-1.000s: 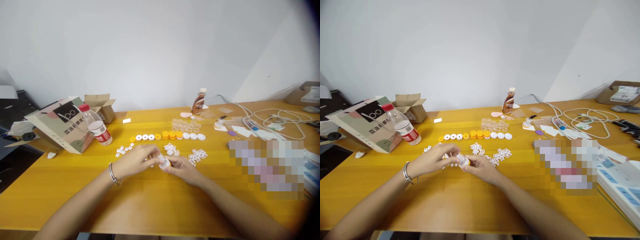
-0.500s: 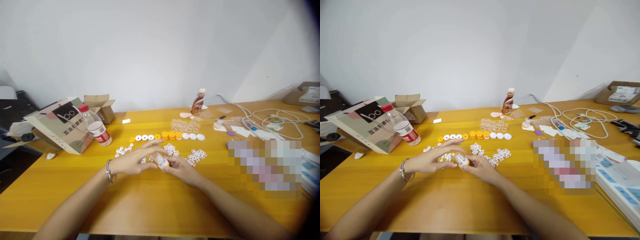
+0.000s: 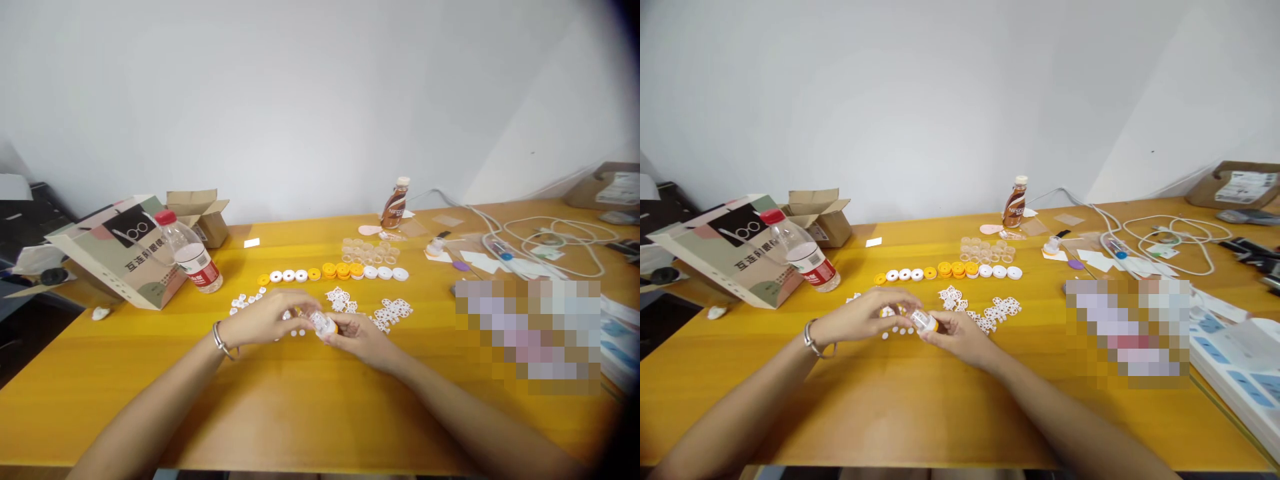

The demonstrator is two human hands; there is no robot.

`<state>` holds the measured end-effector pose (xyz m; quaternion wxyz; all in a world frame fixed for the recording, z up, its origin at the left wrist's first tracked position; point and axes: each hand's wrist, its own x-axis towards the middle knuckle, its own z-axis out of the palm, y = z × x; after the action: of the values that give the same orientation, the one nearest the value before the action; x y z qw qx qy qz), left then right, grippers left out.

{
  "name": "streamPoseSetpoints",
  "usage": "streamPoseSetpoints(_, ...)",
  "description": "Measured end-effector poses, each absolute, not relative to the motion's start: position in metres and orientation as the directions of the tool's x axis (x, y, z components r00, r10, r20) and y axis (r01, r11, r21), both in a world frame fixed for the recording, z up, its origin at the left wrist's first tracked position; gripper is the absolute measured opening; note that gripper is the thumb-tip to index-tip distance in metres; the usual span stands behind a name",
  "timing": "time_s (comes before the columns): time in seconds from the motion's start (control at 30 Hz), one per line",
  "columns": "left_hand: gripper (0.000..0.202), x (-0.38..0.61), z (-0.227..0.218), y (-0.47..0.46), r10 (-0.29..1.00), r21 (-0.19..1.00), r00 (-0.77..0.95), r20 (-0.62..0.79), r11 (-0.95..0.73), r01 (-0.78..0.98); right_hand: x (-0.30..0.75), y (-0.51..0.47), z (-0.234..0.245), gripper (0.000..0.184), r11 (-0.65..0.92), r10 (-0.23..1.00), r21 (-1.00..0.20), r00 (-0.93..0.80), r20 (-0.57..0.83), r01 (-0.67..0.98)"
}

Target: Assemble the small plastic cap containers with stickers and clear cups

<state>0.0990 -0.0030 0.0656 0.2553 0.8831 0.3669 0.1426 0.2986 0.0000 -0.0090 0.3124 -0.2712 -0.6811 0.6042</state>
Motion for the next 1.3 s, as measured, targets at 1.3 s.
streamPoseSetpoints(1.3, 0.030, 0.113, 0.058, -0.014, 0.792, 0.479, 0.584, 0.178, -0.588, 0.652, 0.299, -0.001, -0.011, 0.027, 0.231, 0.781, -0.973, -0.597, 0.186, 0.000)
